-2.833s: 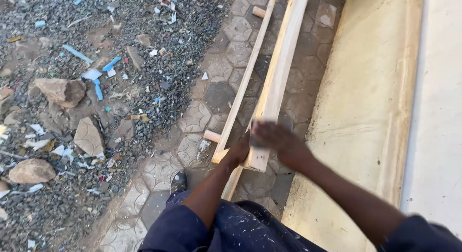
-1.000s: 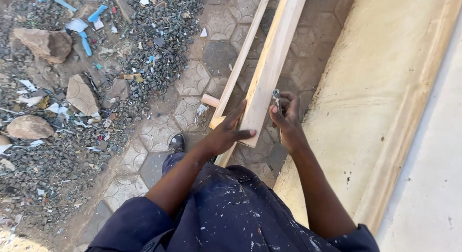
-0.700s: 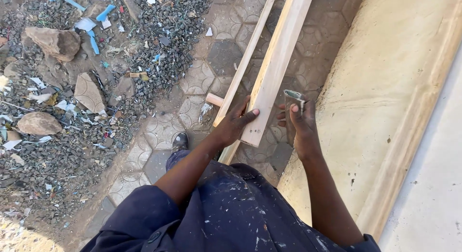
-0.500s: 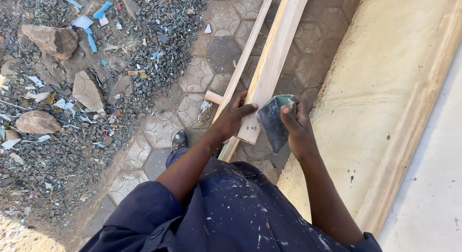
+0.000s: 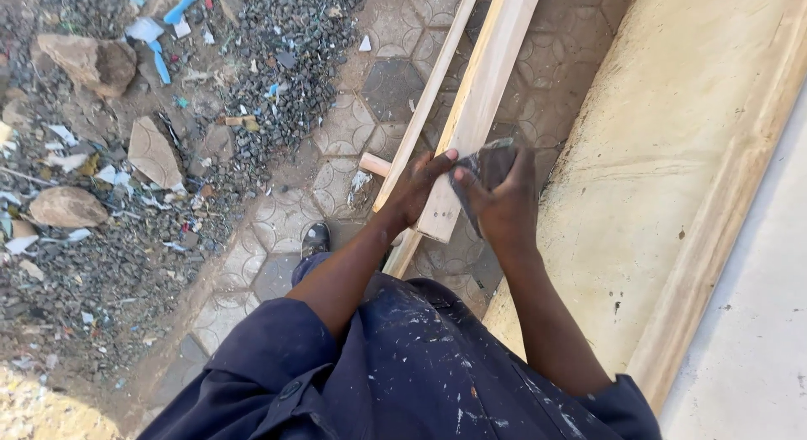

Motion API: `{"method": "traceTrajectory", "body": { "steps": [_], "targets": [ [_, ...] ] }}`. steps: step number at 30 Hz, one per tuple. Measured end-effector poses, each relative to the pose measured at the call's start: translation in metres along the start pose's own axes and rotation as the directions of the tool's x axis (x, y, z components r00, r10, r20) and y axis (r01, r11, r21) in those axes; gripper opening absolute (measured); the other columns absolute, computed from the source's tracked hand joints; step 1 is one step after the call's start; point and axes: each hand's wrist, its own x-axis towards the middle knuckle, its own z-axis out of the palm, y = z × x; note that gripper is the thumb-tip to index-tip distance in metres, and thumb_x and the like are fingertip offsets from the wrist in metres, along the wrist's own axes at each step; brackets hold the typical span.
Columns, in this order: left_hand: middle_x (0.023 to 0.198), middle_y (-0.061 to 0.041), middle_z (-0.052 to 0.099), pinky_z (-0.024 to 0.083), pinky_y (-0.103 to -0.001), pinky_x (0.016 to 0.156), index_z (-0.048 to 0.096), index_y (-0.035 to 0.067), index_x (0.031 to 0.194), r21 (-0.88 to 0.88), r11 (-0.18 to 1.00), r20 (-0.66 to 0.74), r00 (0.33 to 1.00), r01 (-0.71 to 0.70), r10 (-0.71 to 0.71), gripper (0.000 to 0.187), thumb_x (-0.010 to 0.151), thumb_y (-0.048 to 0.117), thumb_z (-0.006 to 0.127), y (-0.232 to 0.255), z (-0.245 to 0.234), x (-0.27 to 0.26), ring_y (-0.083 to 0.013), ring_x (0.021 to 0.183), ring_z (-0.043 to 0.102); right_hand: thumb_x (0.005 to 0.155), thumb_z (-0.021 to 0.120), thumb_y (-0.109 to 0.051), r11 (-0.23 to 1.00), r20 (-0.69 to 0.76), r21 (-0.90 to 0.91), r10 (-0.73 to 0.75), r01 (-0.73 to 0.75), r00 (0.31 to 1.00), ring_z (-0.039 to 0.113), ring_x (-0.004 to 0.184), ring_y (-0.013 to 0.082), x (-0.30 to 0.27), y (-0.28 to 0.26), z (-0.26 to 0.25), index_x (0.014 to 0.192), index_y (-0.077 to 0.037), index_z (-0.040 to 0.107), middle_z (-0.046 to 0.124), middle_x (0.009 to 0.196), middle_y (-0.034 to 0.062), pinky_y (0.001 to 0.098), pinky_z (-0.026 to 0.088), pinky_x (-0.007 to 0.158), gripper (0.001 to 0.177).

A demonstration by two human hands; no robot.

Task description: Sanding a wooden furniture frame using a hand-held sanding block to smooth the surface.

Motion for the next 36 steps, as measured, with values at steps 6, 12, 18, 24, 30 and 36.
{"method": "traceTrajectory", "body": {
  "steps": [6, 12, 18, 24, 30, 36],
  "targets": [
    [0.087, -0.020, 0.066, 0.043, -0.042, 0.086, 0.069, 0.003, 0.100, 0.015, 1.000, -0.026, 1.000, -0.006, 0.007, 0.061, 0.083, 0.062, 0.070, 0.039, 0.020, -0.031, -0.0291, 0.084, 0.059, 0.074, 0.084, -0.060, 0.995, 0.082, -0.065, -0.065, 0.071, 0.995, 0.056, 0.120, 0.0485, -0.040, -0.004, 0.005, 0.131, -0.003, 0.046, 0.056, 0.120, 0.0264, 0.0638, 0.047, 0.098, 0.089],
    [0.090, -0.028, 0.063, 0.043, -0.043, 0.092, 0.067, -0.004, 0.094, 0.110, 0.979, -0.019, 0.985, -0.169, 0.172, 0.058, 0.093, 0.054, 0.065, 0.029, 0.021, -0.024, -0.0316, 0.095, 0.058, 0.078, 0.080, -0.061, 0.989, 0.080, -0.126, 0.091, -0.081, 0.993, 0.057, 0.119, 0.0468, -0.060, -0.031, 0.000, 0.133, -0.005, 0.041, 0.056, 0.121, 0.0260, 0.0644, 0.047, 0.098, 0.088],
    [0.074, -0.003, 0.066, 0.045, -0.031, 0.083, 0.067, 0.014, 0.079, -0.082, 0.995, -0.057, 0.997, -0.063, 0.058, 0.040, 0.088, 0.053, 0.073, -0.027, -0.008, 0.022, -0.0154, 0.079, 0.062, 0.084, 0.073, -0.070, 0.996, -0.118, -0.081, -0.041, 0.032, 0.992, 0.055, 0.121, 0.0429, -0.013, -0.016, 0.015, 0.136, -0.007, 0.036, 0.053, 0.123, 0.0213, 0.0600, 0.047, 0.099, 0.090],
    [0.140, -0.031, 0.055, 0.026, -0.053, 0.120, 0.060, -0.006, 0.131, 0.105, 0.981, 0.025, 0.986, -0.164, 0.163, 0.074, 0.102, 0.060, 0.044, 0.032, 0.003, -0.025, -0.0387, 0.139, 0.043, 0.068, 0.067, -0.086, 0.990, 0.076, -0.093, 0.110, -0.103, 0.991, 0.055, 0.125, 0.0422, -0.051, -0.010, 0.019, 0.140, -0.008, 0.039, 0.054, 0.127, 0.0211, 0.0595, 0.046, 0.103, 0.109],
    [0.146, -0.022, 0.054, 0.026, -0.047, 0.122, 0.058, 0.007, 0.141, 0.131, 0.991, -0.008, 0.999, -0.035, 0.037, 0.075, 0.099, 0.066, 0.040, 0.076, 0.026, -0.054, -0.0351, 0.142, 0.043, 0.085, 0.081, -0.060, 0.986, -0.207, -0.113, -0.145, 0.123, 0.968, 0.063, 0.110, 0.0428, 0.067, -0.010, 0.023, 0.130, -0.005, 0.040, 0.055, 0.113, 0.0196, 0.0557, 0.053, 0.089, 0.082],
    [0.144, -0.036, 0.045, 0.027, -0.059, 0.120, 0.027, 0.001, 0.159, 0.422, 0.730, 0.274, 0.843, -0.538, 0.463, 0.075, 0.108, 0.056, 0.032, -0.041, -0.031, 0.015, -0.0519, 0.139, 0.039, 0.077, 0.077, -0.067, 0.997, 0.062, -0.022, 0.070, -0.069, 0.996, 0.061, 0.110, 0.0457, -0.059, -0.015, 0.027, 0.134, -0.001, 0.041, 0.055, 0.113, 0.0233, 0.0592, 0.051, 0.093, 0.095]
  ]
}}
